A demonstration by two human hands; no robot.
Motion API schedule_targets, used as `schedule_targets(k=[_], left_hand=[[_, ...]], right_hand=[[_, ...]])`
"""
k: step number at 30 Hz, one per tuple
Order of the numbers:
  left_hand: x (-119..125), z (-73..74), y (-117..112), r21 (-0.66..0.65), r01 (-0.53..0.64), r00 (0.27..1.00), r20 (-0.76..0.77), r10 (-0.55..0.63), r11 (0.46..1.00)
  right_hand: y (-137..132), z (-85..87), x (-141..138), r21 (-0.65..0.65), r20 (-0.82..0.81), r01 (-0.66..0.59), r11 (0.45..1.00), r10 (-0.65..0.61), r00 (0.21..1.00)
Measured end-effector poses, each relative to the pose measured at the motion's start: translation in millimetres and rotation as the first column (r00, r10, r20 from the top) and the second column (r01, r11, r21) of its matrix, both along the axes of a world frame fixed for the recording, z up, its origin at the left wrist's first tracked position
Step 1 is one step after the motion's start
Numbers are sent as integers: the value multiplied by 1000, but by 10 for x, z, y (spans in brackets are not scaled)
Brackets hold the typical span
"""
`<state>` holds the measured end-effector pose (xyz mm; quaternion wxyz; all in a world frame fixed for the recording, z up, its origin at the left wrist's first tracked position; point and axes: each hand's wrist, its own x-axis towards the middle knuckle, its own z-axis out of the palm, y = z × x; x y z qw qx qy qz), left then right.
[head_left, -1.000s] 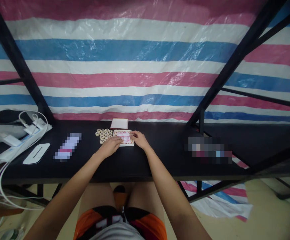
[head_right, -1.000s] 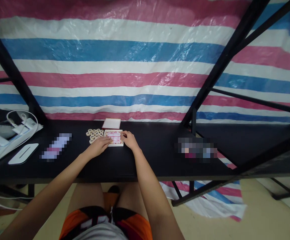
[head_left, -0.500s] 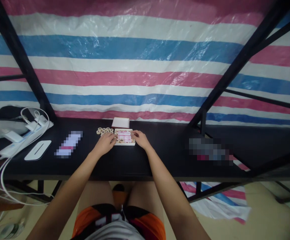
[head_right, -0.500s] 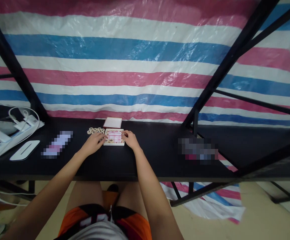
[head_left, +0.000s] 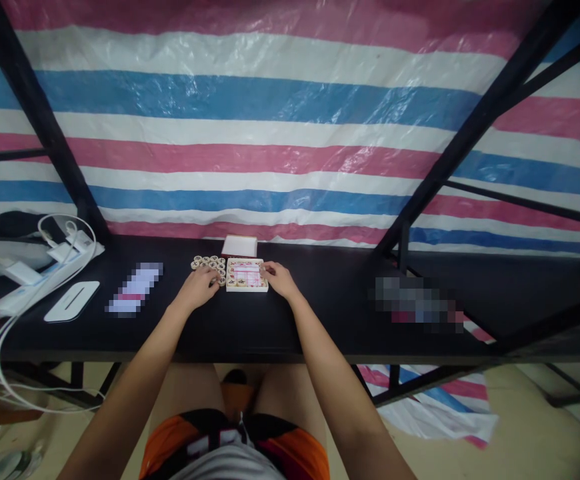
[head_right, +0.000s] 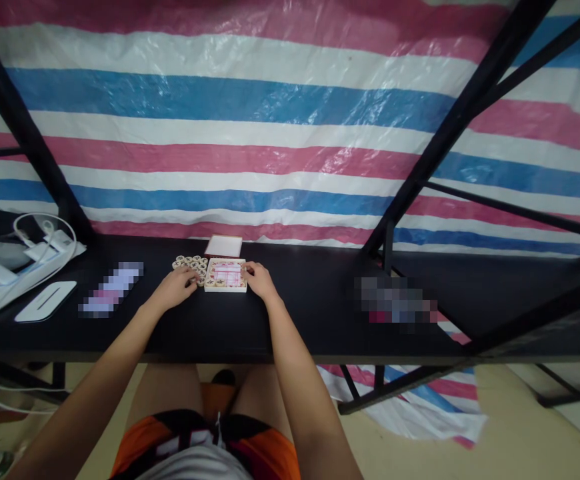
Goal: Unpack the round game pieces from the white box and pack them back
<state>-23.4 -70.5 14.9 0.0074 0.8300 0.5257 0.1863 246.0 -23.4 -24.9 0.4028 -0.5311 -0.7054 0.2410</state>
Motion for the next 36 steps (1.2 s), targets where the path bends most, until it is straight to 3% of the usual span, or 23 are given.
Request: schedule_targets(k=[14,19,24,30,36], left_hand=[[3,5,-23,-8,-19,999,-29,19,1000],[5,43,-53,37,-133,987,-86,136,990],[-18,94,-87,-18,-257,961,-113,254,966],[-48,53,-72,-111,-262,965,-58,257,959],[-60,32,-46,-103,-219,975,2,220,970]], right_hand=[[-12,7,-5,0,8,5,1000,-5,1000],[-5,3,-4,-3,3,0,1000,0,1000],[2,-5,8,5,14,-2,1000,2,1000],[-14,15,3,5,15,9,1000,-9,1000],[-24,29,6,-2,21,4,1000,-4,1000]])
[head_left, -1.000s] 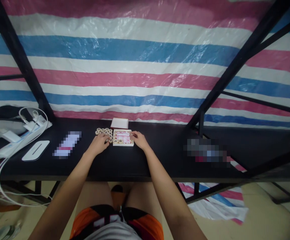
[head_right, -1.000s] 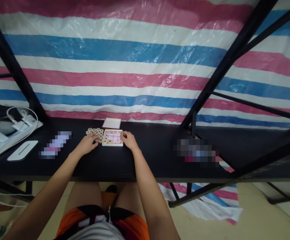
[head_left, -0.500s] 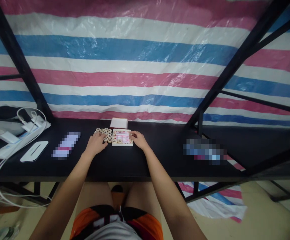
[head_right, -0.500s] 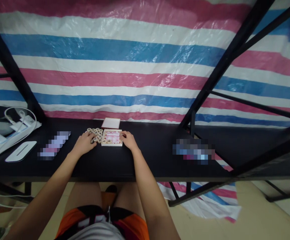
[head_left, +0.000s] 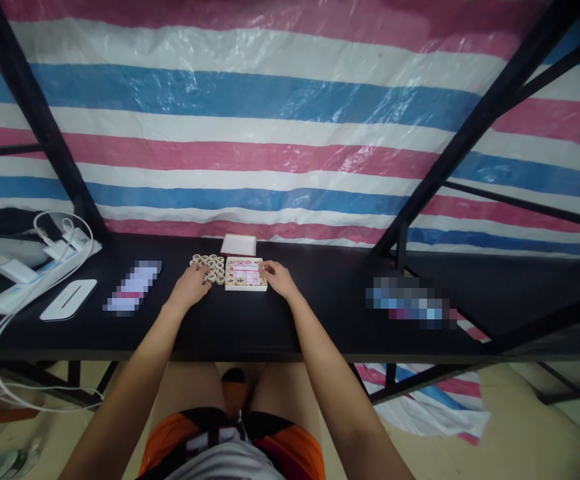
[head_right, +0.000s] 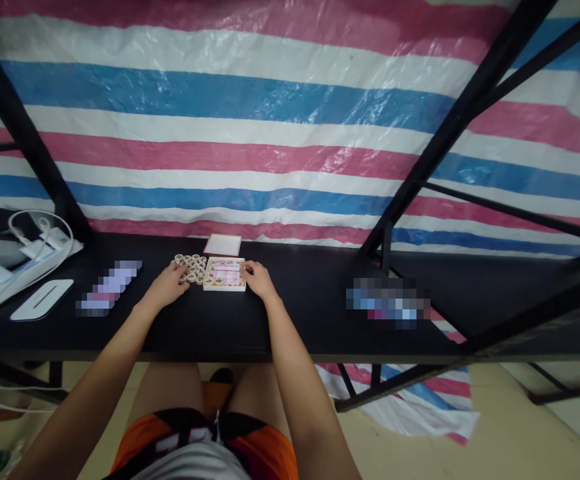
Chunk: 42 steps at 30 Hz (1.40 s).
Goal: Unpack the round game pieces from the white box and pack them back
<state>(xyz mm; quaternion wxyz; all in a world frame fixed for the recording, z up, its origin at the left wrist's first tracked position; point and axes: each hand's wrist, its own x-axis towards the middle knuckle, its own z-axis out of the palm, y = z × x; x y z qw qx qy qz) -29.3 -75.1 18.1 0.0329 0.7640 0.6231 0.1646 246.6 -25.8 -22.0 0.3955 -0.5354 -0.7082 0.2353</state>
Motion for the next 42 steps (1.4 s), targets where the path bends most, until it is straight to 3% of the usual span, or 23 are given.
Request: schedule_targets(k=[7,10,14,20,24,32,38,42], left_hand=[[-28,-12,24,45,11,998,61,-13,999],[-31,15,40,133,17,991,127,-34,991],[54,83,-3,258,111,948,263,-180,960],[291,104,-103,243,337,856,324,-403,910],[494,91,-30,264,405,831,294,-473,876],[865,70,87,146,482,868,57,-494,864],[699,72,75,224,474,834,195,-516,852],[338,123,156,264,307,904,220,-367,914]], right_hand=[[-2,-10,-1,9,-12,1,1000,-1,1000],[8,-23,-2,11,-10,3,1000,-3,1000],[20,-41,2,9,-23,-5,1000,5,1000],[-22,21,-5,-16,2,14,1000,-14,1000],[-56,90,-20,-22,32,35,999,-35,999],[-64,112,-24,-21,56,29,999,-28,998],[-66,118,-24,-19,62,27,999,-26,998],[-51,98,-14,-15,28,23,1000,-22,999]])
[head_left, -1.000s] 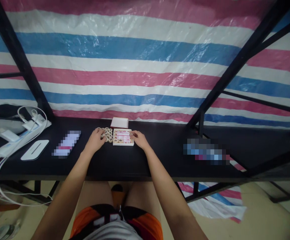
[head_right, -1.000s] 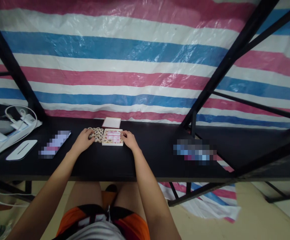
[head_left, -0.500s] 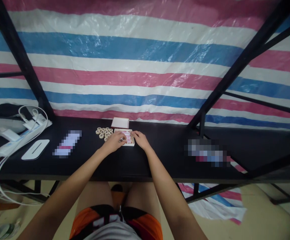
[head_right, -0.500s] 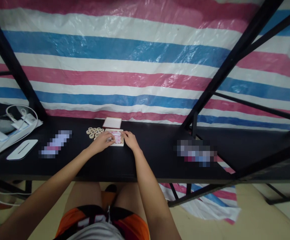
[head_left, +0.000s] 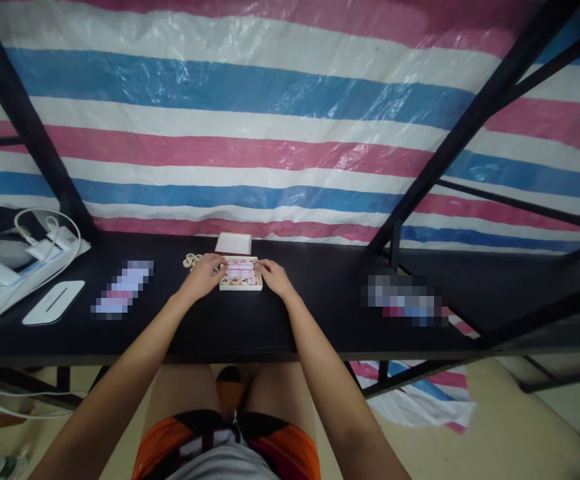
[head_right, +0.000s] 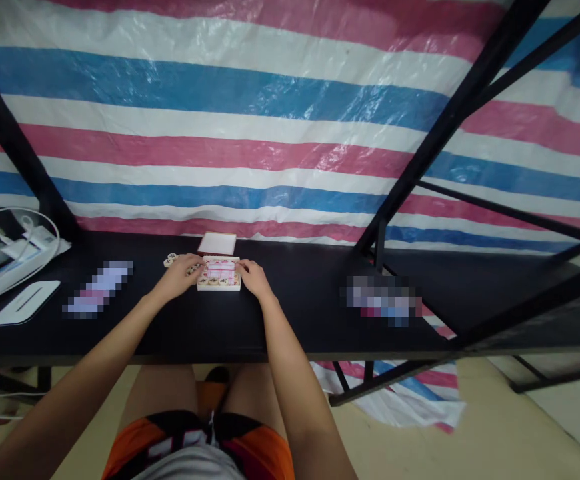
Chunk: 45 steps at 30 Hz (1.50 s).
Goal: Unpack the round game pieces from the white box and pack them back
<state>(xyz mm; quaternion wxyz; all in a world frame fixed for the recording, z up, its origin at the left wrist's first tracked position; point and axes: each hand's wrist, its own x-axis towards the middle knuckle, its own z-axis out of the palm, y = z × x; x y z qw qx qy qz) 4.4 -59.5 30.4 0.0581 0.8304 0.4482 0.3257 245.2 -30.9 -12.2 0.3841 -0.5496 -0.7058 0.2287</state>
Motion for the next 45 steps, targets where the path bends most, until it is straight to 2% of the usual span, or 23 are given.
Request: schedule_targets(k=[2,5,8,16,21,40,43,45], left_hand=[[-188,11,10,4,-185,979,-90,185,983],[-358,9,-30,-12,-405,899,-187,396,914],[-379,-11,-71,-57,-488,848,-265,459,871],[-290,-60,-76,-118,-464,856,-314,411,878],[-297,-44,-90,-119,-538,822,-295,488,834],[-321,16,-112,-179,-609,770,-368,521,773],[-322,45,-122,-147,-587,786,-337,518,796],[-296,51,-126,-97,-525,833,-263,487,845]], right_hand=[[7,-17,8,9,-13,-4,1000,5,1000],[7,-36,12,11,-23,4,1000,-4,1000],[0,-44,3,13,-34,3,1000,-3,999],[13,-69,4,0,-46,-7,1000,7,999],[24,-81,11,5,-54,-12,1000,12,998],[22,-73,12,7,-39,-13,1000,13,999],[23,-74,9,-7,-40,-19,1000,19,999],[16,-59,6,-8,-41,-18,1000,18,999]])
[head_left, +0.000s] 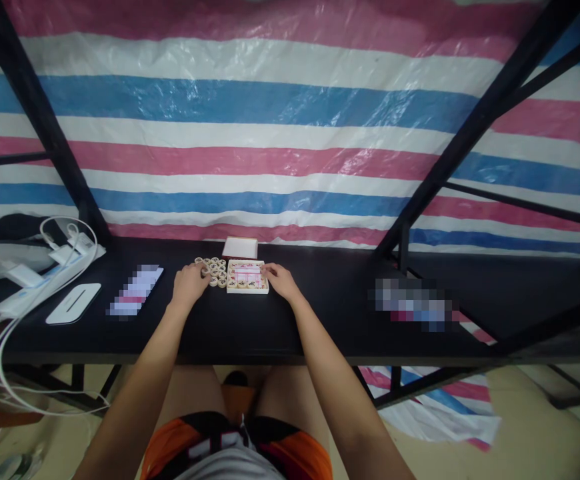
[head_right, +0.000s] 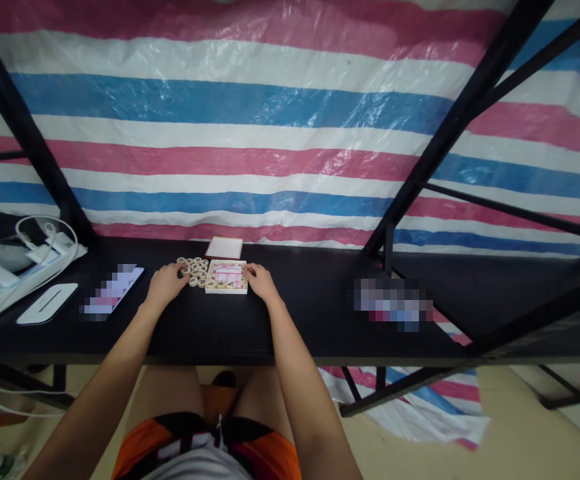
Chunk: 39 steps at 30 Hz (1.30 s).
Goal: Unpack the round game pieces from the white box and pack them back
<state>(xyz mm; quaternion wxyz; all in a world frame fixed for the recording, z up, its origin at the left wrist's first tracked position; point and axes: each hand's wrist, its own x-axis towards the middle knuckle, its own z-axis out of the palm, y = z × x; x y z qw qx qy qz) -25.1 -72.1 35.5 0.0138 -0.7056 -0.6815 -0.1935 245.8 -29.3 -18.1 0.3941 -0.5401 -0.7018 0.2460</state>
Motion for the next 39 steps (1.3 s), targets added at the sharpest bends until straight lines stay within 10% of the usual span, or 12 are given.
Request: schedule_targets(k=[6,10,16,27,39], left_hand=[[297,-63,-69,176,458,875,85,-477,871],[491,-89,-150,160,591,798,23,-602,791],[531,-107,-176,220,537,827,55,-560,815],[352,-83,-82,145,309,946,50,-319,940],[172,-113,-11,22,202,979,-34,-201,979]], right_hand=[[-174,227,-94,322,6,124,939,-132,991],[-374,394,-286,363,157,-127,923,74,985],[-481,400,-438,247,152,-334,910,304,940],[-247,235,-80,118,-84,-64,991,74,994],[-157,104,-40,91,-4,-137,986,138,990]])
